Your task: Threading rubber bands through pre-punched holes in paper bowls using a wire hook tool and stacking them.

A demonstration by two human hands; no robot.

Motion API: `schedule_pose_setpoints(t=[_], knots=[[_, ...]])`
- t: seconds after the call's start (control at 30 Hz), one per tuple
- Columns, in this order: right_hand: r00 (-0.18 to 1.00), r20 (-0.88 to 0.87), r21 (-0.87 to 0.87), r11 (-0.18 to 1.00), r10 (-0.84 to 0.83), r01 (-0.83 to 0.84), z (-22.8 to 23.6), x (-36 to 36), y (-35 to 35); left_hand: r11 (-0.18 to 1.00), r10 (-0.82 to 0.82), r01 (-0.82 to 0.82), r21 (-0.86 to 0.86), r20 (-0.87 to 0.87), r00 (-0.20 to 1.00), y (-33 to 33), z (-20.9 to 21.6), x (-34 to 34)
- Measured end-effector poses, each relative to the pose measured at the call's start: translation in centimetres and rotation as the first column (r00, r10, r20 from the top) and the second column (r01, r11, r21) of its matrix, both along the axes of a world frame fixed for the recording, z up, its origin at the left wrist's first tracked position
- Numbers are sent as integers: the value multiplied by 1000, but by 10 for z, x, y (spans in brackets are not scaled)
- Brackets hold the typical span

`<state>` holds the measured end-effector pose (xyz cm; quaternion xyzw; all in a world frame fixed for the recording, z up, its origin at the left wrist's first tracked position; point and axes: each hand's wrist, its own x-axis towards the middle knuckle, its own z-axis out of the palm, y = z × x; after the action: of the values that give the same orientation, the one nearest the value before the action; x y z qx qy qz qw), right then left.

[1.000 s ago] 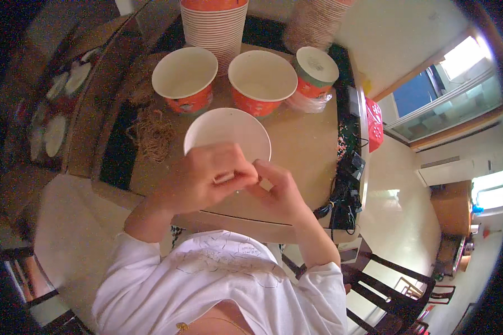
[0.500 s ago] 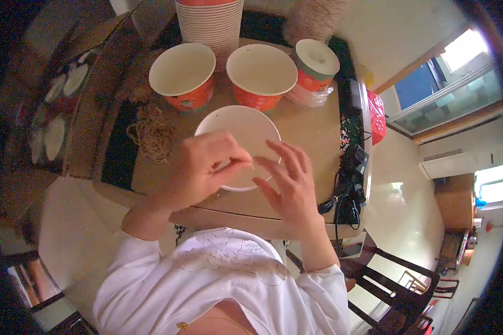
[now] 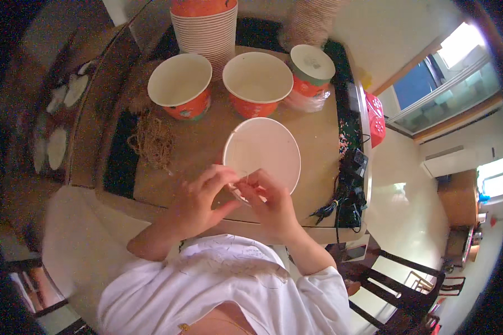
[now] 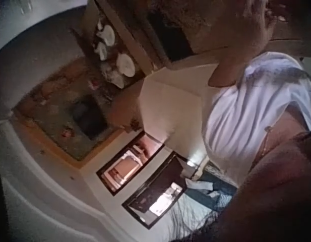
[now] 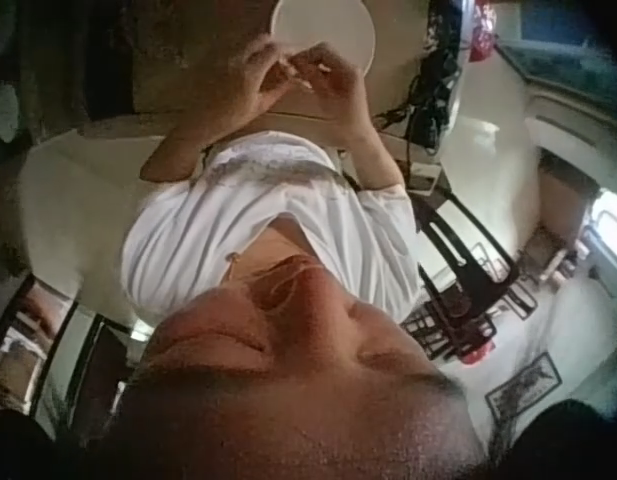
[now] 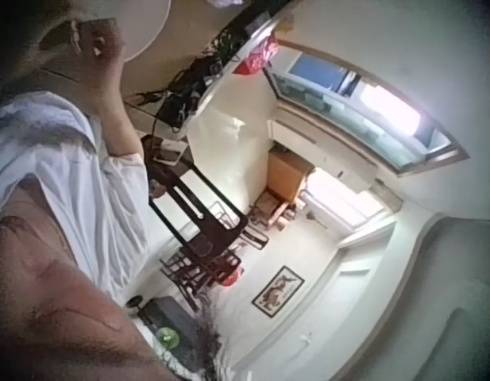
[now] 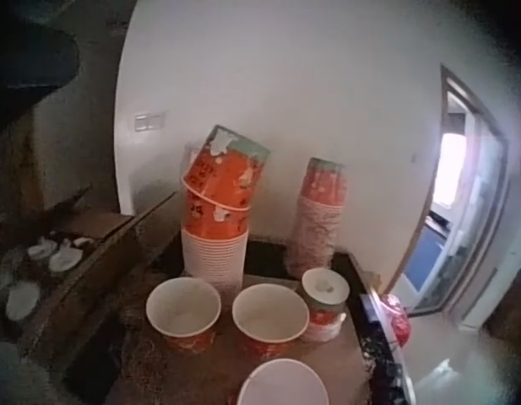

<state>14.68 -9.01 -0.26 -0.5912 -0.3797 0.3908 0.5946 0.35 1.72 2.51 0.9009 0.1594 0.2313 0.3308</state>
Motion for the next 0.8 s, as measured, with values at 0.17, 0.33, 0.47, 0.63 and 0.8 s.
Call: schedule_pose_setpoints(t=[0.17,0.33,0.47,0.63,0.8], knots=[[986,-166,71,997,-26,38,9,4,2,996,-16,23,-81,83,996,8,-27,3],[862,-477,352,862,-171,365,23,27,0,957,-22,40,-286,67,998,12,-36,-1],[613,-789,388,746,-35,542,33,75,-28,942,-20,73,-328,161,987,23,-50,-9],[593,-805,433,649,-35,626,18,112,-50,955,-81,114,-275,128,988,55,-44,-20],[747,-562,287,764,-354,578,-8,122,-56,980,-117,142,-137,175,978,85,-52,-11]])
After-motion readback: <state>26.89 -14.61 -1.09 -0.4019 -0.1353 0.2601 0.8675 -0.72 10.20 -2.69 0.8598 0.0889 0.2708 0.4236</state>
